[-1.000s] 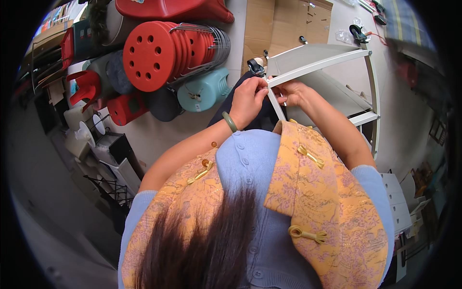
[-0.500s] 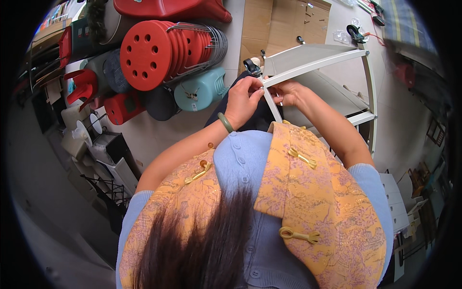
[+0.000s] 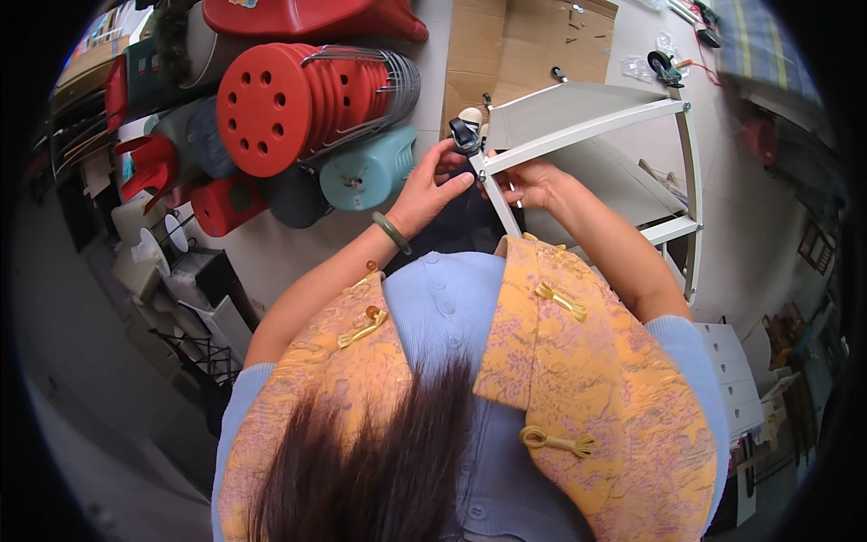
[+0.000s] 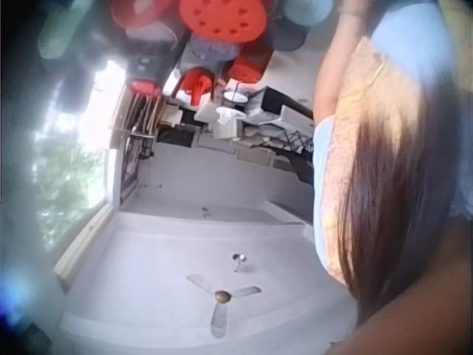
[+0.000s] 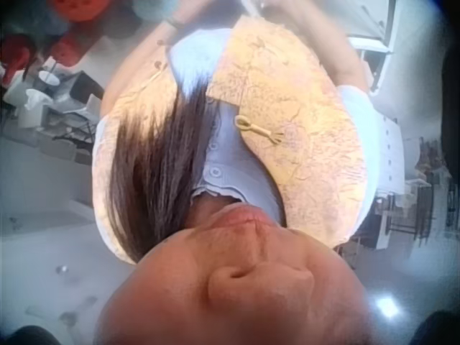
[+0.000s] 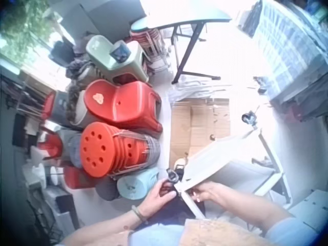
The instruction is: The person assembles a white metal shelving unit by attaching caster wheels to the frame and securing them with screws. The person uses a screwdriver to tighten the screws and ensures the wheels are firmly attached.
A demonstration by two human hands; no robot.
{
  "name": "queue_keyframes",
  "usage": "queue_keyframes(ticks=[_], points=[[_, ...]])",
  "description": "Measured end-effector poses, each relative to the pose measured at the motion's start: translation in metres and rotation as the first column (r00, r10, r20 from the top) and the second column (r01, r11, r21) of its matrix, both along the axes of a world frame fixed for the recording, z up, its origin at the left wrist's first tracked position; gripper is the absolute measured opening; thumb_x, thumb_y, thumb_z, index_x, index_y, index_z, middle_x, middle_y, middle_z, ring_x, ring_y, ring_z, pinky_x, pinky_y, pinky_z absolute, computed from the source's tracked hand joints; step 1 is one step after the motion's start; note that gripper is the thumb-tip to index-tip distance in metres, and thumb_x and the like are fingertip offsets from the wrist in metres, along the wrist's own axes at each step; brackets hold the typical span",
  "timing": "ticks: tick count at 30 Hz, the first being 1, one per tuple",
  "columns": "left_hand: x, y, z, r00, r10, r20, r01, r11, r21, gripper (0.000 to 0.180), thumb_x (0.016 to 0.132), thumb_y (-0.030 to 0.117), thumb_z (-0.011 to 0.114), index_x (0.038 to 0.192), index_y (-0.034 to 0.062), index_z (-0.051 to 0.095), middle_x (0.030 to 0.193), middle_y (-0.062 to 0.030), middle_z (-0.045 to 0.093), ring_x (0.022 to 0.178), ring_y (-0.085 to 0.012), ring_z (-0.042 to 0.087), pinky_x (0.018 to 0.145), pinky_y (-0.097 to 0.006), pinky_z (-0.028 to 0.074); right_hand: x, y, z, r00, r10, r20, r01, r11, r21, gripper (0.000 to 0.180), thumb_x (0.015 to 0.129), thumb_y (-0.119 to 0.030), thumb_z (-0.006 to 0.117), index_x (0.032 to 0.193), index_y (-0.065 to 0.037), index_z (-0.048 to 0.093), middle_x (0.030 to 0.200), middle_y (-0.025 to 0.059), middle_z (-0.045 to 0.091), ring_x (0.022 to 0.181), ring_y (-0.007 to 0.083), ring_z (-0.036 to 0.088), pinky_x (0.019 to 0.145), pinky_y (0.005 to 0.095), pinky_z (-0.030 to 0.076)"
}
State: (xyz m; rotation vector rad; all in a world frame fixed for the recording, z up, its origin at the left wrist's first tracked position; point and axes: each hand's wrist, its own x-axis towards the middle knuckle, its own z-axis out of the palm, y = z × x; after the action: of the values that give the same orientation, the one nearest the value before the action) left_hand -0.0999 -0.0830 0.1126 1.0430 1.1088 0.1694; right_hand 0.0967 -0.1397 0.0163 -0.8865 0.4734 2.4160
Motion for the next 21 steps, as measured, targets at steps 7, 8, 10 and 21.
queue_keyframes(ticks=[7, 8, 10, 21], points=[[0.018, -0.012, -0.015, 0.982, 0.117, 0.147, -0.093, 0.983, -0.161, 0.049, 0.093, 0.012, 0.056, 0.135, 0.0020, 0.033, 0.131, -0.0087, 0.049, 0.122, -0.0159, 0.045, 0.103, -0.030, 0.034, -0.003, -0.001, 0.010, 0.999, -0.036, -0.024, 0.036, 0.999, -0.033, 0.017, 0.088, -0.024, 0.065, 0.100, -0.013, 0.065, 0.082, 0.0027, 0.065, 0.062, 0.0132, 0.060, 0.036, 0.0172, 0.030], [0.017, -0.011, -0.015, 0.982, 0.108, 0.153, -0.083, 0.984, -0.159, 0.049, 0.093, 0.012, 0.055, 0.135, 0.0018, 0.033, 0.131, -0.0089, 0.048, 0.123, -0.0161, 0.044, 0.104, -0.030, 0.034, -0.003, -0.005, 0.003, 0.992, -0.075, -0.100, 0.075, 0.997, -0.004, 0.019, 0.087, -0.025, 0.066, 0.100, -0.012, 0.065, 0.082, 0.0032, 0.066, 0.063, 0.0132, 0.060, 0.036, 0.0174, 0.030], [0.016, -0.007, -0.020, 0.995, 0.001, 0.104, 0.004, 0.999, -0.053, 0.048, 0.094, 0.015, 0.054, 0.135, 0.0014, 0.034, 0.130, -0.0101, 0.049, 0.120, -0.0169, 0.047, 0.102, -0.030, 0.036, -0.002, -0.003, -0.005, 0.993, -0.073, -0.091, 0.072, 0.997, -0.008, 0.021, 0.086, -0.026, 0.068, 0.101, -0.012, 0.065, 0.082, 0.0030, 0.065, 0.063, 0.0134, 0.060, 0.036, 0.0172, 0.030], [0.014, -0.018, -0.017, 0.992, -0.110, -0.062, 0.121, 0.966, 0.227, 0.057, 0.096, 0.023, 0.051, 0.140, -0.0023, 0.026, 0.132, -0.0171, 0.047, 0.120, -0.0241, 0.048, 0.103, -0.034, 0.036, 0.001, 0.008, 0.004, 0.998, 0.009, -0.068, -0.017, 0.993, -0.115, 0.022, 0.085, -0.034, 0.069, 0.091, -0.014, 0.064, 0.073, 0.0011, 0.063, 0.053, 0.0107, 0.053, 0.036, 0.0193, 0.025]])
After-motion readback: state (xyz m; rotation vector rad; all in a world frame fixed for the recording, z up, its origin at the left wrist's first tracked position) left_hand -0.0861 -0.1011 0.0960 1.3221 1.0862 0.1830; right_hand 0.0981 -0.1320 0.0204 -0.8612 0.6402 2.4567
